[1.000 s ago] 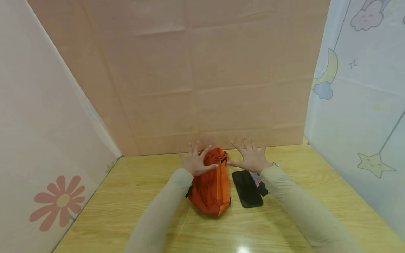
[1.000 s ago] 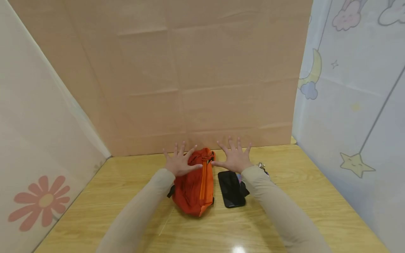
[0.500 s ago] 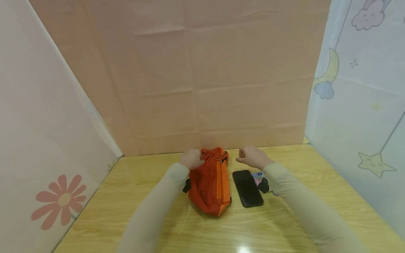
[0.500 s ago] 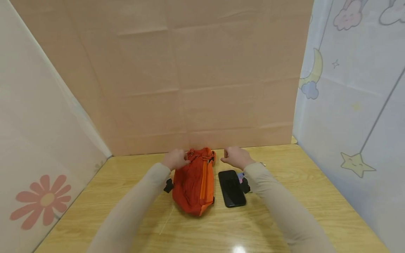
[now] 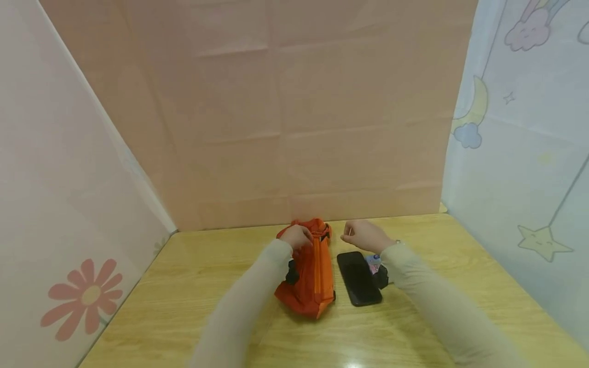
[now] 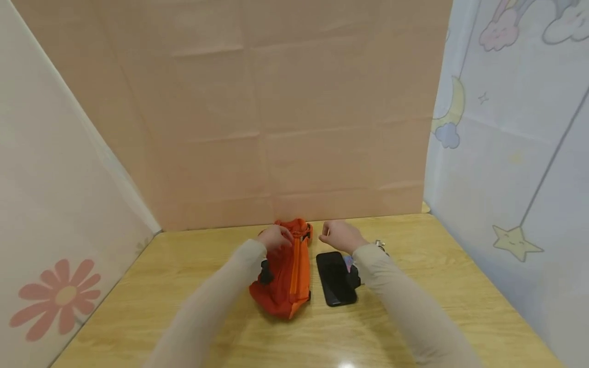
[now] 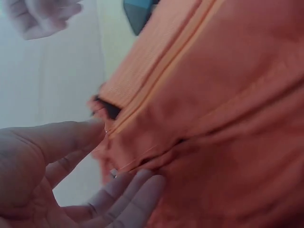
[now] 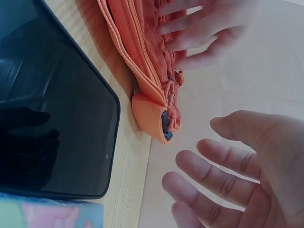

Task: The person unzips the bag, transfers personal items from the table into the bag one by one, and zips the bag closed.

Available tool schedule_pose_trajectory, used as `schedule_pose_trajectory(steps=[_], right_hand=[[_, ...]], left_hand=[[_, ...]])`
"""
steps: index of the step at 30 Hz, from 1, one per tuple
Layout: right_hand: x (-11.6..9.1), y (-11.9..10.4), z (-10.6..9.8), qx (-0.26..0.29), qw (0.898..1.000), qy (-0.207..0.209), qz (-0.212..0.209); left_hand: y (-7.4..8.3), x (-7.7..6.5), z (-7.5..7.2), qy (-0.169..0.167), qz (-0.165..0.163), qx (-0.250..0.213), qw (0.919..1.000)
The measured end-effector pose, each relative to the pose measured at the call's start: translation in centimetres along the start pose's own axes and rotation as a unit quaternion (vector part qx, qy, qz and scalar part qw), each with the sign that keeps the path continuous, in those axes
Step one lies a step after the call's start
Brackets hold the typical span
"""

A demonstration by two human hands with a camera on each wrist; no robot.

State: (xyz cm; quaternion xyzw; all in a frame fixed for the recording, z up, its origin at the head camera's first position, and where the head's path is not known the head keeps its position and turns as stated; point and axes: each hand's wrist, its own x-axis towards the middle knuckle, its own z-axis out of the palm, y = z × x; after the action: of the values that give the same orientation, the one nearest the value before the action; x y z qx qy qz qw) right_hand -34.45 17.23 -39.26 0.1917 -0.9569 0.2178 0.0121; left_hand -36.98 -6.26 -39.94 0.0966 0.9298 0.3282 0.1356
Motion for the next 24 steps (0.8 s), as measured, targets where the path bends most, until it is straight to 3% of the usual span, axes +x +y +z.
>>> schedule_pose_trajectory(steps=[3,8,13,15,19,24], right_hand=[[-0.2,-0.3,0.2,0.005,1.000,0.004,-0.006],[-0.5,-0.7,0.2,0.006,1.000,0.000,-0.003],[-0.6,-0.6,0.2,0.001,1.000,0.000,0.008],[-0.6,-0.4,0.3,0.000,1.000,0.000,0.007],[-0.6,-0.1,0.4,-0.002,1.000,0.004,0.006],[-0.7,0.0,0.3,-0.003,1.000,0.006,0.007]], left_hand=[[-0.3,0.8,1.2,-0.007,-0.017,0.025,0.9995],[-0.1,0.7,2.3,-0.003,-0.017,0.106,0.9943],[0.9,0.0,2.5,-0.008,-0.018,0.216,0.9762],[1.5,-0.5,2.5,-0.007,-0.028,0.236,0.9712],[2.0,-0.7,2.7,0.003,-0.057,0.201,0.9778],[0.9,0.4,2.7,0.004,-0.048,0.115,0.9921]])
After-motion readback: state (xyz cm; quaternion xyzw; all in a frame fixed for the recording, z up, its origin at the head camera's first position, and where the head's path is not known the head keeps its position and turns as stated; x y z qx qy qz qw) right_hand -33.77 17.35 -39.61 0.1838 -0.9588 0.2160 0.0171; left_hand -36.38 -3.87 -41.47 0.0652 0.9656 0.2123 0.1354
